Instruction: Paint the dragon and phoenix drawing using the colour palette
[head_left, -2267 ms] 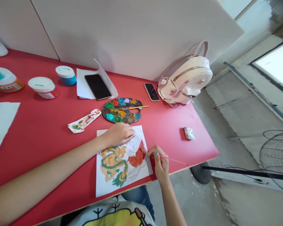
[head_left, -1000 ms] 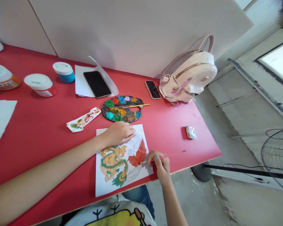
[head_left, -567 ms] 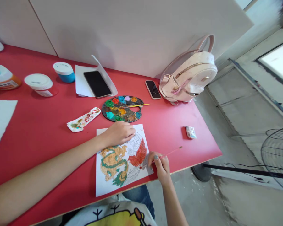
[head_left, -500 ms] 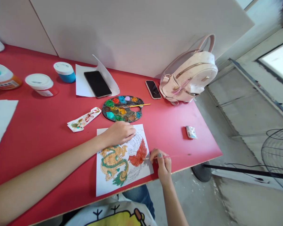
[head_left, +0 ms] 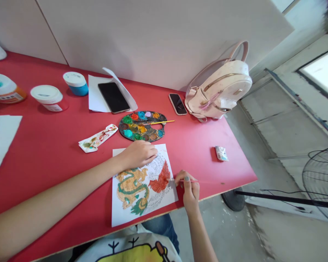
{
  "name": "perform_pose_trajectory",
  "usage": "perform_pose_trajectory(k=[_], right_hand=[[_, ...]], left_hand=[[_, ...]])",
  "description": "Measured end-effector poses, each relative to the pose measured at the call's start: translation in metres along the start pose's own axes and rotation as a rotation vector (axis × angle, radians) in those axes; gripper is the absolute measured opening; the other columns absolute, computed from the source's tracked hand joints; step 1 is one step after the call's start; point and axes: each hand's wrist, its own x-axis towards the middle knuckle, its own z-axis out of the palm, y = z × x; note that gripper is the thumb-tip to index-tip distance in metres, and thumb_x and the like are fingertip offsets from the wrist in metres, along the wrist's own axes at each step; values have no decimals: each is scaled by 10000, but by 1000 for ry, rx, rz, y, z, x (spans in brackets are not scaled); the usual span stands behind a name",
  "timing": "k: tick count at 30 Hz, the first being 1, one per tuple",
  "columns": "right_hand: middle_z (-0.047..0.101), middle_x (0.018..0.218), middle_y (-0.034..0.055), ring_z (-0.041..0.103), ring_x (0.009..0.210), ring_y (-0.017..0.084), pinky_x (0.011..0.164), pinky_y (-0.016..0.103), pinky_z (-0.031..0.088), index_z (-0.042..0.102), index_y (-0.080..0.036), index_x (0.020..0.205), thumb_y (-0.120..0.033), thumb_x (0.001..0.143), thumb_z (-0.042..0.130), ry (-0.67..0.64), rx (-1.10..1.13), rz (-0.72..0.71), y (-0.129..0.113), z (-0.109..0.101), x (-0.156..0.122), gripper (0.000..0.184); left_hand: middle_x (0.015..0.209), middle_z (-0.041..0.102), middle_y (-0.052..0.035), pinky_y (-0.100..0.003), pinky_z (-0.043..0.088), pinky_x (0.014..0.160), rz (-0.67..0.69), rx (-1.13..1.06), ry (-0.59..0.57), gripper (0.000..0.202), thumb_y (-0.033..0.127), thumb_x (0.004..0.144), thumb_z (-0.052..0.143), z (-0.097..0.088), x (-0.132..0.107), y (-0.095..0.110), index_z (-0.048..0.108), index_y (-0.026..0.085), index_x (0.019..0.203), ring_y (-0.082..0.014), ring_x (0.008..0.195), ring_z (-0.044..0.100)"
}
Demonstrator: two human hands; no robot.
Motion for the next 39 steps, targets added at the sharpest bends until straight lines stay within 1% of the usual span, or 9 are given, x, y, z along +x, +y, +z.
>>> perform_pose_trajectory(k=[8, 12, 16, 20, 24, 27, 31, 35, 39], right_hand=[[570, 615, 33, 538, 576, 173, 567, 304, 401, 637, -200, 677, -513, 1086, 384, 31, -29, 0, 1, 0, 0, 574], [524, 561, 14, 505, 529, 159, 543, 298, 379, 610, -201, 630, -499, 1090, 387, -70, 32, -8, 0, 1, 1, 591], [589, 650, 33, 560, 617, 175, 599, 302, 409, 644, -198, 698, -491, 1089, 399, 39, -5, 3, 1, 1, 1, 547], [528, 545, 12, 515, 527, 159, 554, 301, 386, 620, -198, 609, -495, 1085, 412, -166, 103, -24, 1, 0, 1, 599], [572, 599, 30, 550, 583, 171, 585, 308, 409, 674, -191, 669, -452, 1084, 440, -71, 110, -29, 0, -1, 1, 543], [539, 544, 22, 516, 545, 165, 563, 304, 404, 662, -192, 619, -451, 1077, 464, -163, 146, -41, -1, 0, 2, 562], [552, 554, 22, 528, 542, 160, 550, 296, 394, 664, -192, 629, -445, 1084, 451, -44, 136, 1, 2, -1, 1, 563], [550, 525, 23, 526, 518, 157, 540, 297, 393, 665, -192, 600, -461, 1078, 462, -170, 159, -19, 2, 0, 1, 585], [551, 547, 24, 521, 539, 159, 551, 298, 390, 670, -196, 621, -439, 1084, 454, -87, 150, -9, 0, 0, 3, 566]], left_hand=[[737, 658, -14, -333, 320, 639, -6, 0, -8, 253, 269, 1010, 492, -1, 1, 1, 598, 206, 788, -168, 697, 561], [743, 667, -13, -332, 320, 643, -10, 8, -16, 249, 277, 1009, 498, 0, 1, 1, 604, 207, 796, -168, 703, 566], [741, 668, -13, -330, 320, 641, -8, 28, -19, 244, 279, 1006, 508, -1, 0, 1, 608, 205, 796, -170, 706, 569], [752, 676, -13, -327, 328, 647, -11, 32, -25, 244, 278, 1007, 503, -1, 0, 1, 608, 204, 801, -169, 717, 577], [755, 678, -9, -333, 333, 648, -19, 36, -29, 255, 288, 1012, 495, -1, 0, 1, 610, 207, 799, -168, 718, 580], [753, 675, -5, -336, 336, 650, -15, 44, -26, 256, 284, 1012, 492, -1, 0, 1, 610, 207, 798, -166, 716, 580], [748, 672, -1, -335, 335, 652, -6, 47, -28, 250, 284, 1009, 496, -1, 0, 1, 615, 207, 803, -163, 712, 577], [746, 672, -2, -335, 335, 651, -5, 44, -17, 243, 283, 1006, 509, 0, 0, 1, 615, 206, 801, -167, 712, 577], [752, 674, -8, -332, 330, 651, 0, 35, -13, 253, 288, 1012, 497, 1, 0, 1, 618, 205, 806, -166, 709, 569]])
